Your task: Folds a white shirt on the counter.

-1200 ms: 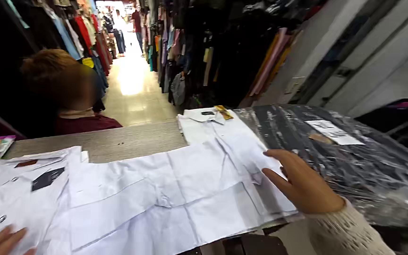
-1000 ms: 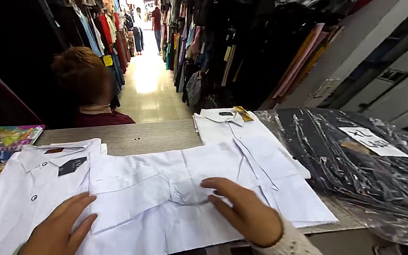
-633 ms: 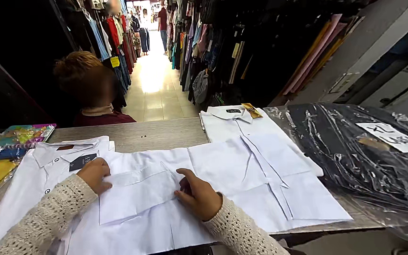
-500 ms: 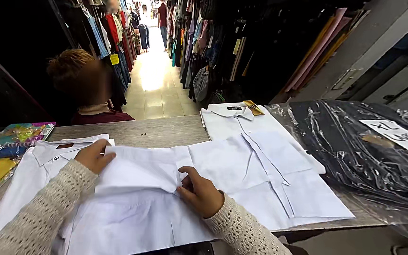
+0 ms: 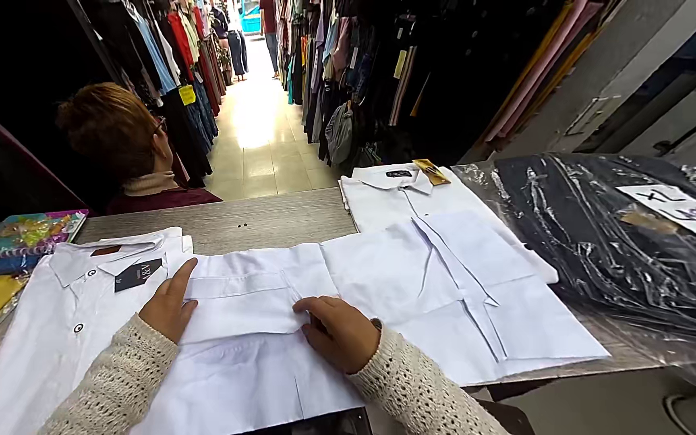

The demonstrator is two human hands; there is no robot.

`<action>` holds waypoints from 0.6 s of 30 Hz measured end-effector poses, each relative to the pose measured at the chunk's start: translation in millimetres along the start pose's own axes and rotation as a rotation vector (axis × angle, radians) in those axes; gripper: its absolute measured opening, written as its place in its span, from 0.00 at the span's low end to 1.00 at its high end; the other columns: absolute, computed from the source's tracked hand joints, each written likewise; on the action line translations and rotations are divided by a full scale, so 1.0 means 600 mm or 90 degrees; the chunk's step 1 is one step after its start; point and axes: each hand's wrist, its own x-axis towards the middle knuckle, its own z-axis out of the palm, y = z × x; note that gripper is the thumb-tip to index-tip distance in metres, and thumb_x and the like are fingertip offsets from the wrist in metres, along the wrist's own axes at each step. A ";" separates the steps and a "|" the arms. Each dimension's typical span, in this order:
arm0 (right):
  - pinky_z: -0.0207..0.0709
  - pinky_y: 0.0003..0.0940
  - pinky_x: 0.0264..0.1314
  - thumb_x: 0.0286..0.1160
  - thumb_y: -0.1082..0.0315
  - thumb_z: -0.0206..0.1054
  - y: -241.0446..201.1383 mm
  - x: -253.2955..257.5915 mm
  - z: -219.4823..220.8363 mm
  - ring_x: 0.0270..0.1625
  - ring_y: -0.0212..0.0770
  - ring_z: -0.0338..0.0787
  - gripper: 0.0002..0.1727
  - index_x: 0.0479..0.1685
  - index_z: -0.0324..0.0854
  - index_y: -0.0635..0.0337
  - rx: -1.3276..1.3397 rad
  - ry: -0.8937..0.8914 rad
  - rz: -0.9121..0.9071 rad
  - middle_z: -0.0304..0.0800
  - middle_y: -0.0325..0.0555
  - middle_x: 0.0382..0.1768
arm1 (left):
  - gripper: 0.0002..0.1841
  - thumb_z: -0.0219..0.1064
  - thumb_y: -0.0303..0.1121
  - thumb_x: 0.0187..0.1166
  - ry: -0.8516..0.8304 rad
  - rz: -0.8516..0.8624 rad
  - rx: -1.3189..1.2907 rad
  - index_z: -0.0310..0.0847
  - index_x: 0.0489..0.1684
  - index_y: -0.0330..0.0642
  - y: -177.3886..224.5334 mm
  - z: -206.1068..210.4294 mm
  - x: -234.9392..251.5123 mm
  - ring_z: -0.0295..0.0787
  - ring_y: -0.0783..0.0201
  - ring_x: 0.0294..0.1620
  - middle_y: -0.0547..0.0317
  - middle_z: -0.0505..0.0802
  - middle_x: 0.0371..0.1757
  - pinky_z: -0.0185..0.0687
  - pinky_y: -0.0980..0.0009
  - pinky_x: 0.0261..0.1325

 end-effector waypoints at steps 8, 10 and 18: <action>0.81 0.61 0.61 0.81 0.50 0.61 -0.033 0.018 0.011 0.71 0.58 0.85 0.23 0.61 0.89 0.56 -0.192 0.205 -0.163 0.86 0.54 0.69 | 0.21 0.62 0.27 0.81 0.196 0.207 0.079 0.79 0.71 0.26 0.038 -0.008 -0.031 0.86 0.29 0.67 0.30 0.84 0.73 0.80 0.32 0.62; 0.67 0.67 0.78 0.86 0.47 0.53 -0.053 0.043 0.030 0.86 0.54 0.71 0.31 0.77 0.79 0.58 -0.216 0.162 -0.183 0.74 0.49 0.83 | 0.25 0.62 0.35 0.81 0.099 0.229 0.062 0.79 0.72 0.26 0.078 0.004 -0.047 0.82 0.33 0.73 0.31 0.82 0.76 0.75 0.33 0.69; 0.41 0.67 0.90 0.79 0.30 0.47 -0.025 0.038 0.050 0.94 0.56 0.52 0.52 0.92 0.54 0.64 -0.223 -0.121 -0.030 0.54 0.58 0.92 | 0.28 0.61 0.39 0.78 0.014 0.235 0.094 0.78 0.75 0.30 0.034 0.015 -0.117 0.81 0.36 0.75 0.38 0.84 0.76 0.69 0.26 0.69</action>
